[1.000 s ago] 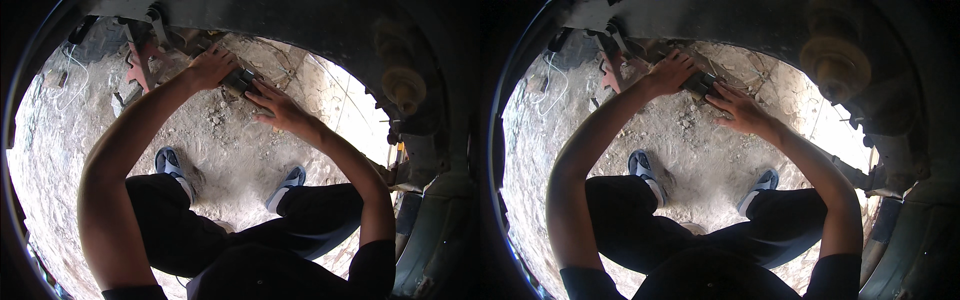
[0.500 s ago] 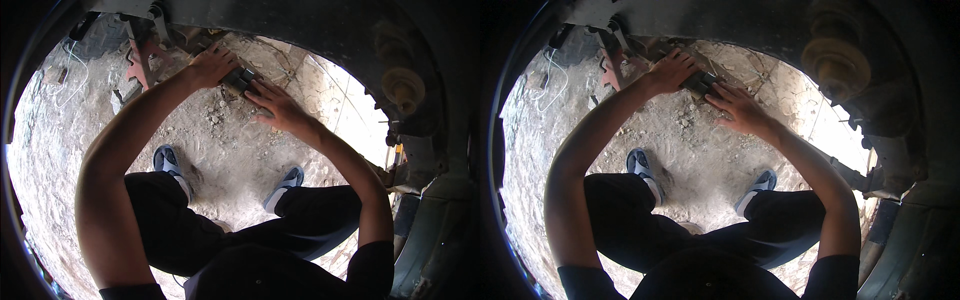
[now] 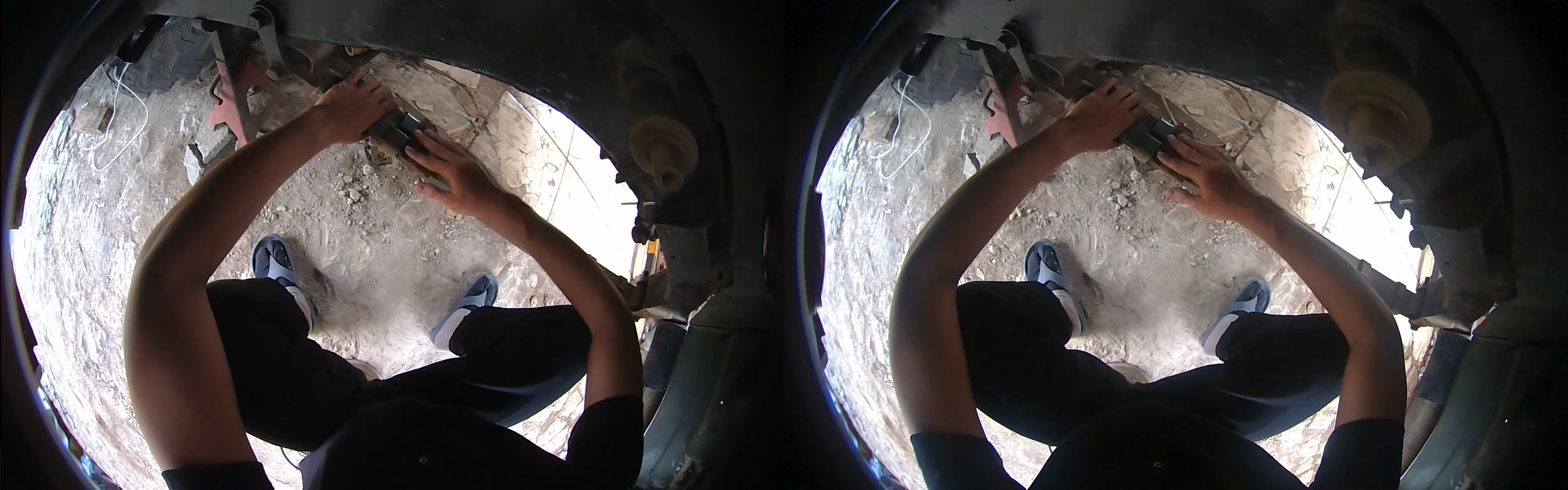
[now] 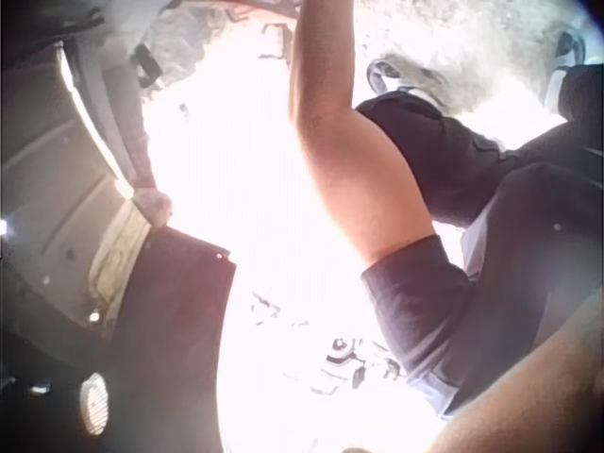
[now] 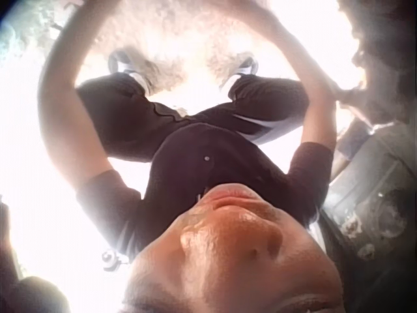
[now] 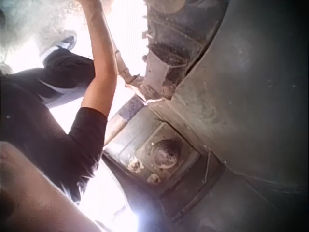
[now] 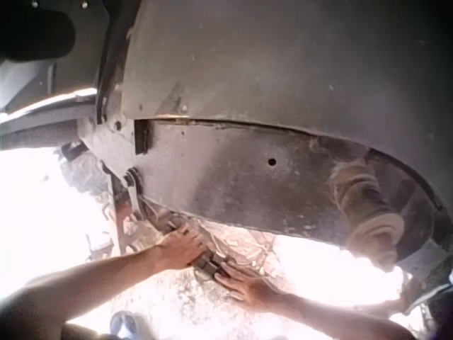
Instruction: The person scrapes a metal beam under a vehicle using a handheld scraper. They repeatedly rub the tool along the beam's surface to remove material, then inspect the beam by hand.
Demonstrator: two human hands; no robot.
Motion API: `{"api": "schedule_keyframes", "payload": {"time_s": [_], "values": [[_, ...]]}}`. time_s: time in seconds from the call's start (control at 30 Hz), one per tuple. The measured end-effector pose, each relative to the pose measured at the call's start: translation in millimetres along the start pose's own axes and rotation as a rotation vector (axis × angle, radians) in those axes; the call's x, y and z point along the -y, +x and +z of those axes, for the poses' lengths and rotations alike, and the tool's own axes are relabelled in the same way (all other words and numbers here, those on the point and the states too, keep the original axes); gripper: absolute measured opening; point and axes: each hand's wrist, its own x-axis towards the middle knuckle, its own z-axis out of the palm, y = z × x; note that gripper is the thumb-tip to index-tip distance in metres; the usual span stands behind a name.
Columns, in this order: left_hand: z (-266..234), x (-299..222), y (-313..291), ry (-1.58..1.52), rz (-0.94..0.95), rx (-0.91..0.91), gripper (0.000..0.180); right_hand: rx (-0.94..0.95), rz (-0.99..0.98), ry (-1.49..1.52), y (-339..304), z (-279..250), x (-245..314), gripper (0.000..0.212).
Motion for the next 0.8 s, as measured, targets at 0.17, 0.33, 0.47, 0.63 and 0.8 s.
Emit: {"api": "schedule_keyframes", "payload": {"time_s": [0.17, 0.33, 0.47, 0.63, 0.8], "values": [[3, 0, 3, 0.02, 0.006, 0.014, 0.08, 0.017, 0.009, -0.002, -1, 10, 6, 0.07], [5, 1, 2, -0.002, 0.011, -0.01, 0.083, 0.012, 0.044, -0.008, -2, 1, -2, 0.07], [3, -1, 2, 0.013, -0.002, 0.001, 0.083, 0.023, -0.004, -0.032, -1, 2, -2, 0.07], [1, 0, 2, 0.024, 0.001, 0.028, 0.082, 0.015, 0.094, -0.002, 1, 0, 0, 0.07], [2, 0, 2, 0.031, 0.003, 0.009, 0.087, 0.02, 0.049, -0.008, -2, 5, -8, 0.068]]}}
